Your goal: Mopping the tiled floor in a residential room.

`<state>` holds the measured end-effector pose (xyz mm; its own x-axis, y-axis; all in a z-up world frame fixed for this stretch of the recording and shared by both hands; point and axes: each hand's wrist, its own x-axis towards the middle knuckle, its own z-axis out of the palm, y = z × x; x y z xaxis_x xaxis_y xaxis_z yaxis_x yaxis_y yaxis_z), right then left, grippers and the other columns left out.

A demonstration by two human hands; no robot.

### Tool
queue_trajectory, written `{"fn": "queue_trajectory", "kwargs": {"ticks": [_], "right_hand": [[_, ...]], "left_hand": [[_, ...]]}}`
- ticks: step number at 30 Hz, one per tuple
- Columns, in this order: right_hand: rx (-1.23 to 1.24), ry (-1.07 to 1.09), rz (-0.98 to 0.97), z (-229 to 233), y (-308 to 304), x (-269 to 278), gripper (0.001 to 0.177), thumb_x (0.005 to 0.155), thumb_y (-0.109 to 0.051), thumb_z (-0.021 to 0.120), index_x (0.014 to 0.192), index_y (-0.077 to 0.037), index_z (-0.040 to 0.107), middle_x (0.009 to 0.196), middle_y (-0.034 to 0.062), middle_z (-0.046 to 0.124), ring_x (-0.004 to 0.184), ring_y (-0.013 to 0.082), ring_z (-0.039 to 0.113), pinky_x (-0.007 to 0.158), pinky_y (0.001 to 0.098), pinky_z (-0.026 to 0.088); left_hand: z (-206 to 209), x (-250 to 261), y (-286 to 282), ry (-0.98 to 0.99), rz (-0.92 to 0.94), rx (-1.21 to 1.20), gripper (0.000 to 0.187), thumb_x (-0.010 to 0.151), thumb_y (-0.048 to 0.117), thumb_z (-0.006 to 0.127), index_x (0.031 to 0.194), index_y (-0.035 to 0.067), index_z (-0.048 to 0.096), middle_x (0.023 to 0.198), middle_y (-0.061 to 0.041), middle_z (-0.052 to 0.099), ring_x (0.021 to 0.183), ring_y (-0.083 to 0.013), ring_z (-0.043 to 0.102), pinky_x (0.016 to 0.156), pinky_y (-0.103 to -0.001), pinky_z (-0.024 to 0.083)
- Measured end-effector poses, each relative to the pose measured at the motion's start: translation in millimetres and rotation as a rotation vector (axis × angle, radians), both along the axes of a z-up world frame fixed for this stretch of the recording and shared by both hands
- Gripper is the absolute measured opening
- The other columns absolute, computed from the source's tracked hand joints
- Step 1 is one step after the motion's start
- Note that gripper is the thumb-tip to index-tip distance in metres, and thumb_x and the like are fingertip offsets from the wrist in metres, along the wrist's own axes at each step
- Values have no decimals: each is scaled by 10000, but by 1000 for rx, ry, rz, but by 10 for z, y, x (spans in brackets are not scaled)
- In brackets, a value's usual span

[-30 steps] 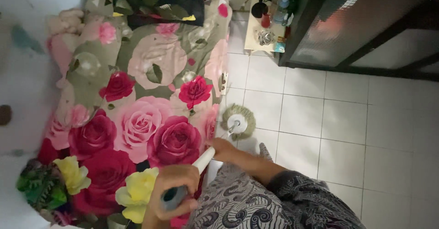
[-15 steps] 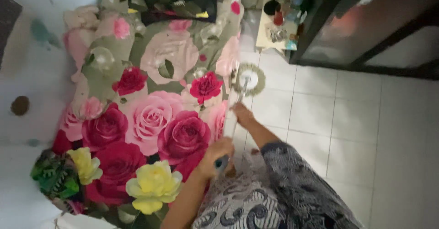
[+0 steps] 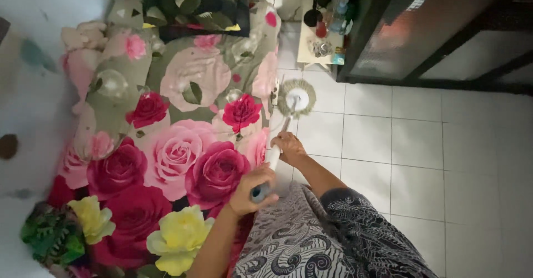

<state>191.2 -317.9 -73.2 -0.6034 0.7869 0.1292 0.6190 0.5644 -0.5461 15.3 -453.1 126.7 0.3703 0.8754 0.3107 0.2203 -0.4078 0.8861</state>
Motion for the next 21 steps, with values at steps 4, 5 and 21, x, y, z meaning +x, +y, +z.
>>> {"fn": "queue_trajectory", "kwargs": {"ticks": [4,5,21], "right_hand": [[-42,304,222,-252,-261,-109,343,760,-135,788,1060,-134,624,1052,119,647,1049,349,634,896,445,545],[-36,217,206,-171,-365,-160,334,744,-182,802,1030,-133,636,994,120,661,997,346,647,864,455,543],[-456,-1,427,293,-1235,-948,418,640,-355,853,999,-164,758,948,116,768,894,321,742,788,443,568]], "left_hand": [[422,-307,-230,-38,-81,-73,301,812,179,864,914,67,605,932,-86,647,971,-273,661,1162,-488,453],[510,-389,-287,-60,-105,-159,328,784,203,886,918,54,626,971,-86,669,982,-256,670,1059,-450,488],[418,-847,-1359,-653,341,-80,496,792,318,893,1042,-53,680,905,-144,706,756,-225,685,713,-378,556]]}}
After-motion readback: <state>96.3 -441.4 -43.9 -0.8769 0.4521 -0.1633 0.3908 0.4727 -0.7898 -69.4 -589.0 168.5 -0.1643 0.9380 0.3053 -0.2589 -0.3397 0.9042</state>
